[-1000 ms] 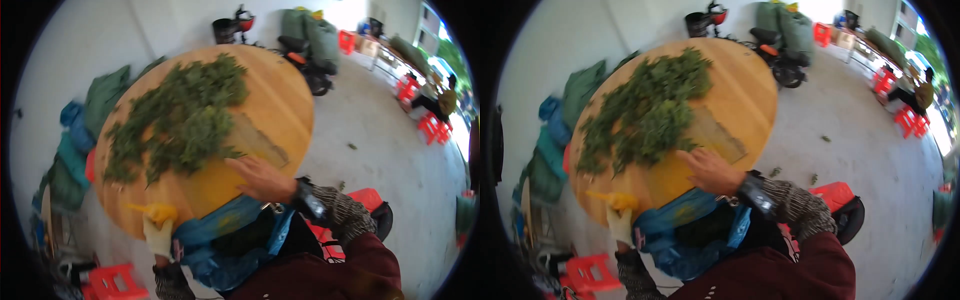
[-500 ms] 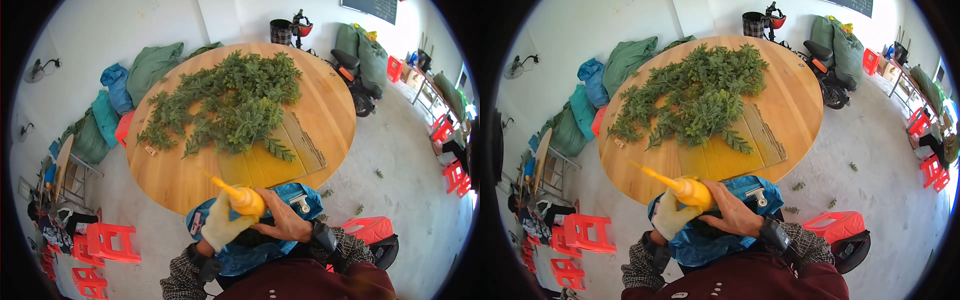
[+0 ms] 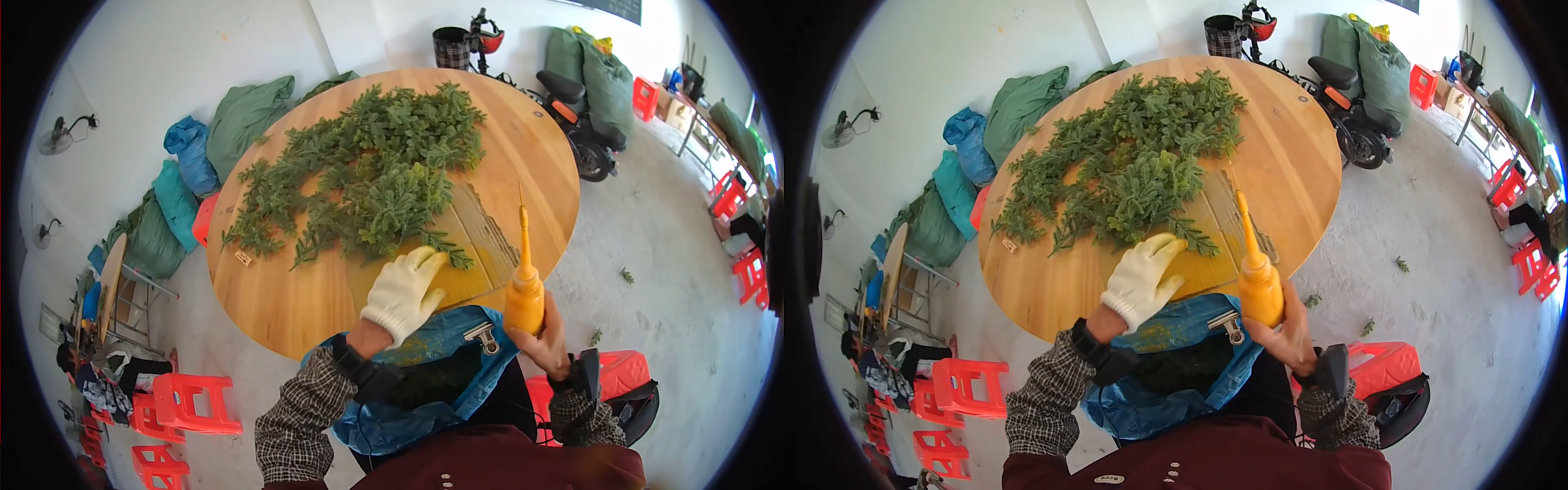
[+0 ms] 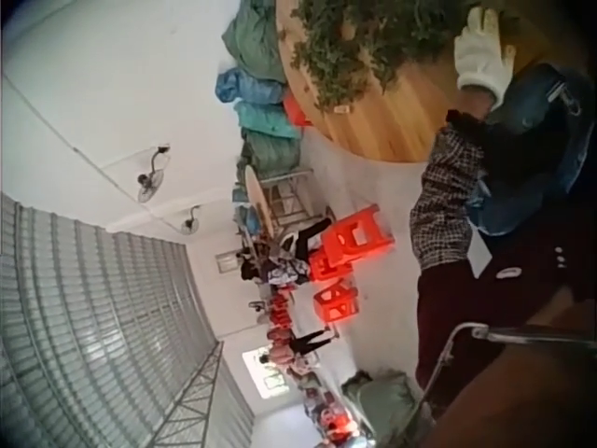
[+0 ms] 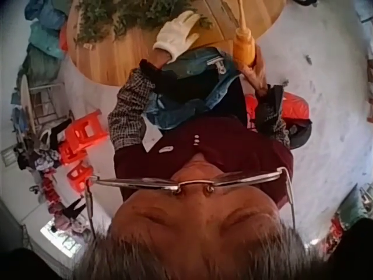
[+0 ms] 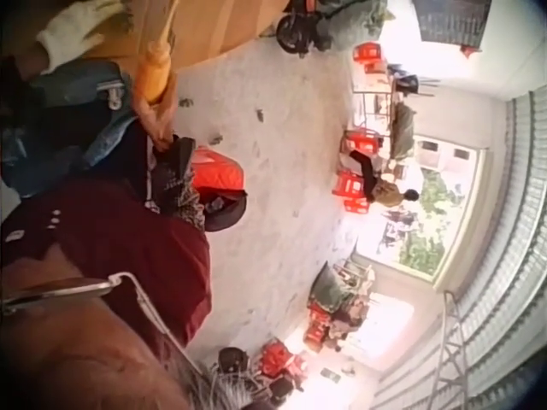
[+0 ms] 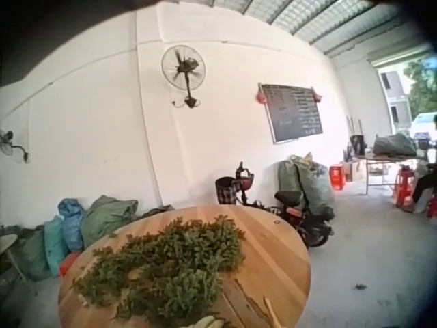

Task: The person picks up a piece of greenery from the table, applies liquid from a squeeze bottle to it, and places it into a blue bag.

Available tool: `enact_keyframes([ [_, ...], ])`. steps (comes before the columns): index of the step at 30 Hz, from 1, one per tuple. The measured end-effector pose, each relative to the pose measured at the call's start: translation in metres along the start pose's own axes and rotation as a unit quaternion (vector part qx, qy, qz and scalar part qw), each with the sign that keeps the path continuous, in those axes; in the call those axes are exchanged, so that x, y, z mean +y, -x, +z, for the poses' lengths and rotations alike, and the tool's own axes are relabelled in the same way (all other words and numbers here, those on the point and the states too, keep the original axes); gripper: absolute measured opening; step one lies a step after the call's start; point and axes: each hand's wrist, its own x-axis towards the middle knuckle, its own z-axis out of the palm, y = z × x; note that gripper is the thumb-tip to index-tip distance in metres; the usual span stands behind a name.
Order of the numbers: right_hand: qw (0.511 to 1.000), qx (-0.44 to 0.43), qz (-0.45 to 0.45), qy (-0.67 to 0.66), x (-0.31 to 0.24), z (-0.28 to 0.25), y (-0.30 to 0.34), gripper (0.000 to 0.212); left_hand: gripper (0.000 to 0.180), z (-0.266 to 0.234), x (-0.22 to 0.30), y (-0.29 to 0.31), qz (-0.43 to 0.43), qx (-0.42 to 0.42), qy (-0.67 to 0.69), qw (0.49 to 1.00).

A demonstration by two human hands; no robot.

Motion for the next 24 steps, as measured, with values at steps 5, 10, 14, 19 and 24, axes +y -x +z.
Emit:
enact_keyframes([
  [5,0.999,0.020,0.014,0.029,0.003,-0.023,0.010,0.065,0.048,0.028,0.000,-0.034,-0.037,-0.116,-0.073,0.990],
  [10,0.999,0.033,0.027,0.029,0.008,-0.026,0.008,0.065,0.028,0.040,-0.001,-0.038,-0.020,-0.172,-0.141,0.975],
  [14,0.998,0.007,0.020,0.058,0.003,-0.026,0.004,0.065,0.019,0.022,-0.010,-0.008,0.054,-0.102,-0.081,0.990],
  [19,0.987,-0.028,-0.045,0.151,0.010,-0.030,0.000,0.063,0.016,-0.018,-0.015,0.024,0.051,-0.122,-0.007,0.991],
  [24,0.956,-0.047,-0.123,0.262,0.006,-0.019,-0.005,0.063,0.012,-0.042,-0.028,0.044,0.055,-0.189,-0.050,0.979],
])
